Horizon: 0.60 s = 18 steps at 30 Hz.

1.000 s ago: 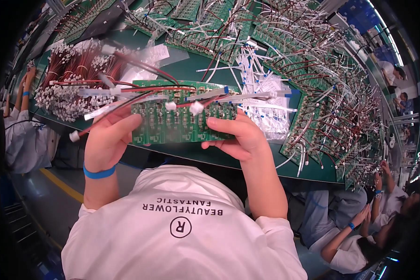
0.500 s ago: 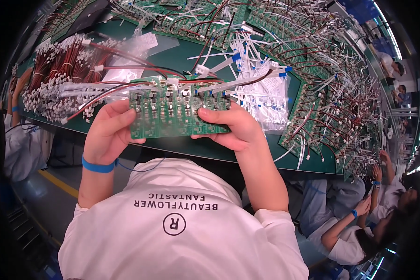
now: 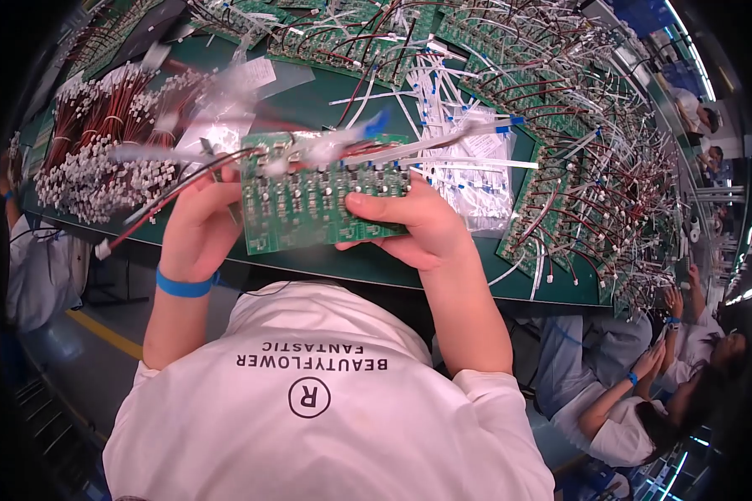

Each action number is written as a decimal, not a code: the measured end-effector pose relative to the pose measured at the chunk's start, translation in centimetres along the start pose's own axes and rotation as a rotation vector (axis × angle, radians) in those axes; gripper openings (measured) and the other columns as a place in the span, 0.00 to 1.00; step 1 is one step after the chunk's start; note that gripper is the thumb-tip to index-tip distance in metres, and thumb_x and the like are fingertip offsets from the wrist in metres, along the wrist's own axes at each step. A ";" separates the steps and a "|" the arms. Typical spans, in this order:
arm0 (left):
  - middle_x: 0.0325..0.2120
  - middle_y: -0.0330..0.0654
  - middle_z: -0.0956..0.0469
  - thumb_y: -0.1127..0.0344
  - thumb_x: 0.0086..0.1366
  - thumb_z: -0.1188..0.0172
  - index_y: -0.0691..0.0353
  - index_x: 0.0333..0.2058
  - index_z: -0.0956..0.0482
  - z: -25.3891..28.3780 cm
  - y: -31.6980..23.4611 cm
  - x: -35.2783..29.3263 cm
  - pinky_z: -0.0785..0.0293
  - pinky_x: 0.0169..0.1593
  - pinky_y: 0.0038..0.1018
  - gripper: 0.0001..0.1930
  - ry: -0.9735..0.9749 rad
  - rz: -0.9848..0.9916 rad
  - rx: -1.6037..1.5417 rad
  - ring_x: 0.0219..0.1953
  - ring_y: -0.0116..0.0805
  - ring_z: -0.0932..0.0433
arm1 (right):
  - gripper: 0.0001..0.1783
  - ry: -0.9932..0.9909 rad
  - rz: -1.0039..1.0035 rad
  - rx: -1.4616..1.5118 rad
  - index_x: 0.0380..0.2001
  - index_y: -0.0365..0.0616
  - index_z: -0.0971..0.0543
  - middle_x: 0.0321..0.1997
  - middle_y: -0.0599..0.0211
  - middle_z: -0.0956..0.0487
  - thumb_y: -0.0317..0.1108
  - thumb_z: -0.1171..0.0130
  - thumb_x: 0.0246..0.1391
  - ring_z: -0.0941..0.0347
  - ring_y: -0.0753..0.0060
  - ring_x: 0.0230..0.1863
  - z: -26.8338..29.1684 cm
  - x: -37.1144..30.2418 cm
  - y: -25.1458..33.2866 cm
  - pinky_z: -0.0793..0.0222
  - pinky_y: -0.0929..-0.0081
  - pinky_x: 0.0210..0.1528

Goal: The person assembles electronic components by manually connecting wire connectors to PCB panels.

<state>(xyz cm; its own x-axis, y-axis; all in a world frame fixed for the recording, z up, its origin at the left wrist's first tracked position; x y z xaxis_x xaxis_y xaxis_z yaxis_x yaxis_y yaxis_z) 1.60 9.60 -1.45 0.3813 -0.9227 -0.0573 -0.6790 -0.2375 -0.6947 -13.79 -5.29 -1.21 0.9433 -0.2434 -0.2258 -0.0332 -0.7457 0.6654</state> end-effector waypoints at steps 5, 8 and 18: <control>0.38 0.41 0.24 0.72 0.59 0.45 0.65 0.45 0.29 -2.5 1.1 0.0 0.31 0.37 0.21 0.15 -0.163 0.176 -0.067 0.35 0.25 0.26 | 0.26 -0.078 0.020 -0.095 0.53 0.34 0.37 0.44 0.50 0.26 0.20 0.46 0.48 0.23 0.59 0.36 -0.6 0.4 -0.1 0.21 0.67 0.30; 0.47 0.47 0.28 0.76 0.57 0.49 0.70 0.51 0.35 -2.0 1.0 0.0 0.31 0.50 0.30 0.21 -0.160 0.176 0.264 0.46 0.34 0.26 | 0.26 -0.024 0.014 -0.059 0.53 0.34 0.38 0.47 0.49 0.28 0.20 0.46 0.48 0.24 0.58 0.42 -0.6 0.4 -0.2 0.21 0.63 0.36; 0.30 0.32 0.26 0.74 0.54 0.40 0.61 0.39 0.27 -2.1 1.1 -0.1 0.38 0.29 0.16 0.12 -0.103 0.200 0.166 0.30 0.19 0.30 | 0.29 0.068 -0.057 0.148 0.56 0.32 0.43 0.52 0.41 0.33 0.21 0.50 0.50 0.30 0.42 0.48 0.6 -0.1 -1.4 0.25 0.48 0.41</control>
<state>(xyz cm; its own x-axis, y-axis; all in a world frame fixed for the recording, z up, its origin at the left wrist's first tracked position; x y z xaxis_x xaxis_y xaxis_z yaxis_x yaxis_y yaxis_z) -0.55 8.78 -0.69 0.3179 -0.9083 -0.2719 -0.6383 0.0071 -0.7698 -14.02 -4.62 -2.60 0.9652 -0.1593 -0.2076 -0.0227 -0.8414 0.5400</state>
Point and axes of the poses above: each hand's wrist, its own x-axis towards the middle knuckle, its own z-axis out of the back of the hand, y = z × x, the point moved 4 cm from there along x, towards the middle knuckle
